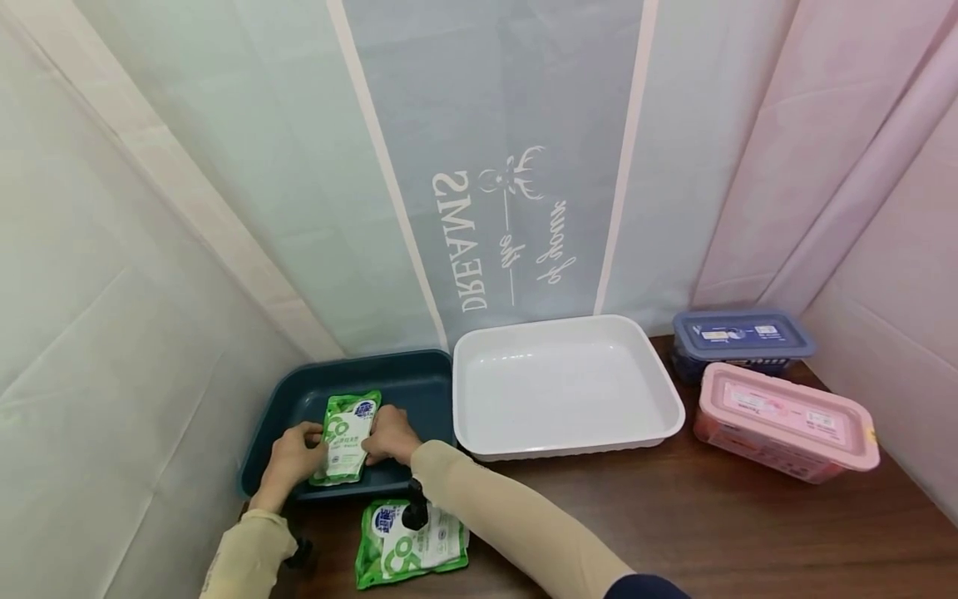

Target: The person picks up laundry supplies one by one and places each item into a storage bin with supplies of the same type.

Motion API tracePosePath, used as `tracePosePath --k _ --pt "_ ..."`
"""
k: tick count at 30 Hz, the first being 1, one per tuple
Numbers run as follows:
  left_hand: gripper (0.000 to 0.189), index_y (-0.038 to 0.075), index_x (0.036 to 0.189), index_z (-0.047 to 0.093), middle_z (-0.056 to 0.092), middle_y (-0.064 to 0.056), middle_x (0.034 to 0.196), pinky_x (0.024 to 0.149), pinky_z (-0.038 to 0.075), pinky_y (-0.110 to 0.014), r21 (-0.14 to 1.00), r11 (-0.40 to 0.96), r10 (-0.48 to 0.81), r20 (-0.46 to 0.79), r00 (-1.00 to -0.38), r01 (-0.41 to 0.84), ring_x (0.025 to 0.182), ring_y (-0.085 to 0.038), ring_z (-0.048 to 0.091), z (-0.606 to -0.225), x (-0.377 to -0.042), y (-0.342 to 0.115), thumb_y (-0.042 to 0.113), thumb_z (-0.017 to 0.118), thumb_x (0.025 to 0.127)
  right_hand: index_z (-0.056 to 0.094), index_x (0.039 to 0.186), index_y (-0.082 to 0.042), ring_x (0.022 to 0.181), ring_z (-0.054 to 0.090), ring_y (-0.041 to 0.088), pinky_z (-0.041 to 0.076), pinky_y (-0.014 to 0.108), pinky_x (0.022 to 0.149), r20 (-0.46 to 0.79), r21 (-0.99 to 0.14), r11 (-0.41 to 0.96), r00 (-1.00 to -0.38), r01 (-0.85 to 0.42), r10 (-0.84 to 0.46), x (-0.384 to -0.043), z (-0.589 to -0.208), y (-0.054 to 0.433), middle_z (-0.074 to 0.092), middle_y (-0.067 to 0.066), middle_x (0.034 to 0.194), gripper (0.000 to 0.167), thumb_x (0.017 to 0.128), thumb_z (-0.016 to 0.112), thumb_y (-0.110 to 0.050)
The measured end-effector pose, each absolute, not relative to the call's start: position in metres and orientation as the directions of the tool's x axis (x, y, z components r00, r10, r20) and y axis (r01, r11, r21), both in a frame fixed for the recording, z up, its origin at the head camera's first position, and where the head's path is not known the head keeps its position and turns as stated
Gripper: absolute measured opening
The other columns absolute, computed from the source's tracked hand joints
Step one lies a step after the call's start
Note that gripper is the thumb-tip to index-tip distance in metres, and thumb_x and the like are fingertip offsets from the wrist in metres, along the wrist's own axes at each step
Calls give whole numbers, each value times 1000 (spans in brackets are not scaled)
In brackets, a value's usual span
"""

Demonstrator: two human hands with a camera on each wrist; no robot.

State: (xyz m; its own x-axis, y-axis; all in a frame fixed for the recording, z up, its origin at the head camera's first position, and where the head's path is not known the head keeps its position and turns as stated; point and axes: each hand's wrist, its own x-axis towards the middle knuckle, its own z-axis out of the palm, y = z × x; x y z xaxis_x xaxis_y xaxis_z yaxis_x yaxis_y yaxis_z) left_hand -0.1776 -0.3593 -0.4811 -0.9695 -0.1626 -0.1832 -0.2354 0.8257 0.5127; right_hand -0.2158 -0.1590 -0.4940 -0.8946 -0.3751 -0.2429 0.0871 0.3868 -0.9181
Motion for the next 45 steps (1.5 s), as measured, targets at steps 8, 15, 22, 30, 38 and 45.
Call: tracePosePath --k 8,15,22,30,38,45 --pt "50 -9 145 54 63 -31 133 80 57 -49 496 835 -175 -174 -969 -240 111 -43 65 -479 -178 -357 17 59 103 61 55 -8 58 73 25 48 29 44 -252 -854 518 -900 35 -355 -215 -489 -161 70 12 61 43 96 75 -5" --pt "57 -5 152 47 56 -31 146 81 56 -54 468 850 -198 -140 -970 -241 116 -45 64 -463 -168 -345 26 60 107 60 63 -13 44 53 18 43 30 44 -240 -836 547 -863 -49 -445 -214 -468 -148 51 1 53 43 103 71 -20" --pt "52 -3 150 52 57 -29 145 85 58 -60 490 861 -179 43 -983 -135 121 -47 63 -447 -144 -321 24 61 107 44 68 -20 44 22 9 23 26 49 -106 -799 542 -826 -261 -554 -206 -445 -125 29 -7 53 45 106 67 -25" --pt "40 1 138 64 65 -24 134 86 58 -63 525 850 -231 277 -933 -55 117 -44 66 -438 -101 -286 16 71 102 75 113 -14 76 62 -2 54 18 73 49 -850 343 -708 -399 -704 -168 -428 -83 70 -10 92 14 107 67 -23" --pt "31 8 126 70 71 -13 109 69 58 -45 499 863 -252 284 -925 -82 89 -28 71 -447 -65 -258 14 78 96 76 117 -12 83 62 -10 53 8 76 217 -776 189 -537 -601 -815 -137 -451 -47 74 -4 103 17 109 62 -18" --pt "21 20 116 76 74 2 109 65 54 -34 494 861 -157 35 -987 -120 86 -12 67 -469 -43 -244 23 79 96 76 128 -12 107 69 -3 53 9 88 192 -681 221 -462 -698 -866 -124 -470 -30 77 -2 123 24 110 62 -18"
